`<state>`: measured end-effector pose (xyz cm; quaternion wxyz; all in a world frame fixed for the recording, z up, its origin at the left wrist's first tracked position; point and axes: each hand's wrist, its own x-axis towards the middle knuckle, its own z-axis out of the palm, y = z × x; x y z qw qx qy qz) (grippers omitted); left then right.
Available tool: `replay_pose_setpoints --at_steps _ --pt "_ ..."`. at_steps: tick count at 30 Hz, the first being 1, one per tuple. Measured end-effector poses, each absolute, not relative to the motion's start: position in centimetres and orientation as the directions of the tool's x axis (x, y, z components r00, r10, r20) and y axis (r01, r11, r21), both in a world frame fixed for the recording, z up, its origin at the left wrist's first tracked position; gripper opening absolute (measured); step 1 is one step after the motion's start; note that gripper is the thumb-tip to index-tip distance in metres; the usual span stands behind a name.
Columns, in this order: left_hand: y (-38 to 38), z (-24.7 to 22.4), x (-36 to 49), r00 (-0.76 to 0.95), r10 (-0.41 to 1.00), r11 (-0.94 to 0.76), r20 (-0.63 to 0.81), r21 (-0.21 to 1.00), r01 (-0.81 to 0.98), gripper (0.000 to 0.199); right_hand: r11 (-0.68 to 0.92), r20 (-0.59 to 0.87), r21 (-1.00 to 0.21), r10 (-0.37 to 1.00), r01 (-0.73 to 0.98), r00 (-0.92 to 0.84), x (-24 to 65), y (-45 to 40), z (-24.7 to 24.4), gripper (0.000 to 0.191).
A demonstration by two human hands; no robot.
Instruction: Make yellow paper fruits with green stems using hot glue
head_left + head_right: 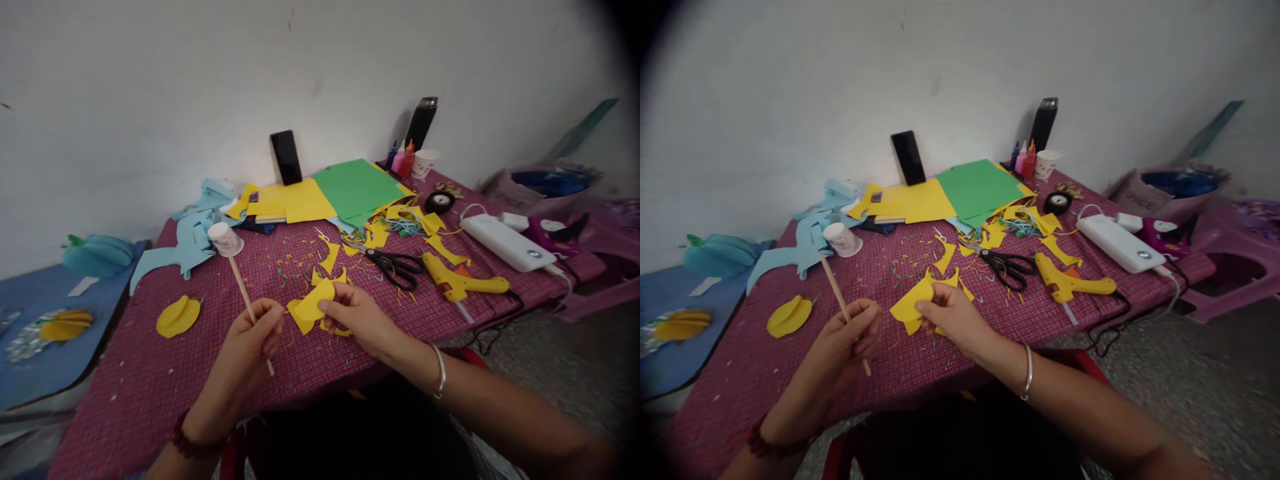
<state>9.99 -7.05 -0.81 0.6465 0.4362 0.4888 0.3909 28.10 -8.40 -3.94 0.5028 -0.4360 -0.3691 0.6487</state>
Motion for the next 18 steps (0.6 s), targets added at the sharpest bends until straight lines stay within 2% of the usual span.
replay_pose_setpoints --at_steps 4,7,10,13,16,18 --pt "-7.7 -1.2 10.9 0.258 0.927 0.282 -0.271 0.96 -0.005 0.026 -0.174 -0.147 -0.93 0.983 -0.323 -0.106 27.7 -8.6 -3.6 0.019" --pt "-7.9 -1.0 11.0 0.223 0.956 0.186 -0.191 0.982 0.044 0.012 -0.115 -0.071 -0.922 0.989 -0.37 -0.13 27.8 -8.9 -3.4 0.017" --pt "-7.7 -0.5 10.6 0.18 0.978 0.088 -0.103 0.992 0.094 0.006 -0.243 -0.142 -0.855 0.959 -0.457 -0.244 28.4 -9.3 -3.4 0.022" --pt "-7.6 -0.3 10.5 0.198 0.979 0.027 -0.054 0.99 0.137 0.01 -0.362 -0.216 -0.824 0.912 -0.436 -0.348 28.7 -9.3 -3.5 0.03" --pt "-8.2 -0.7 10.7 0.125 0.982 0.141 -0.145 0.989 0.033 0.026 -0.285 -0.209 -0.859 0.954 -0.426 -0.216 28.0 -9.3 -3.6 0.031" --pt "-8.6 -1.4 10.7 0.067 0.952 0.302 -0.297 0.951 -0.069 0.026 -0.206 -0.165 -0.878 0.978 -0.432 -0.131 27.2 -9.1 -3.8 0.035"
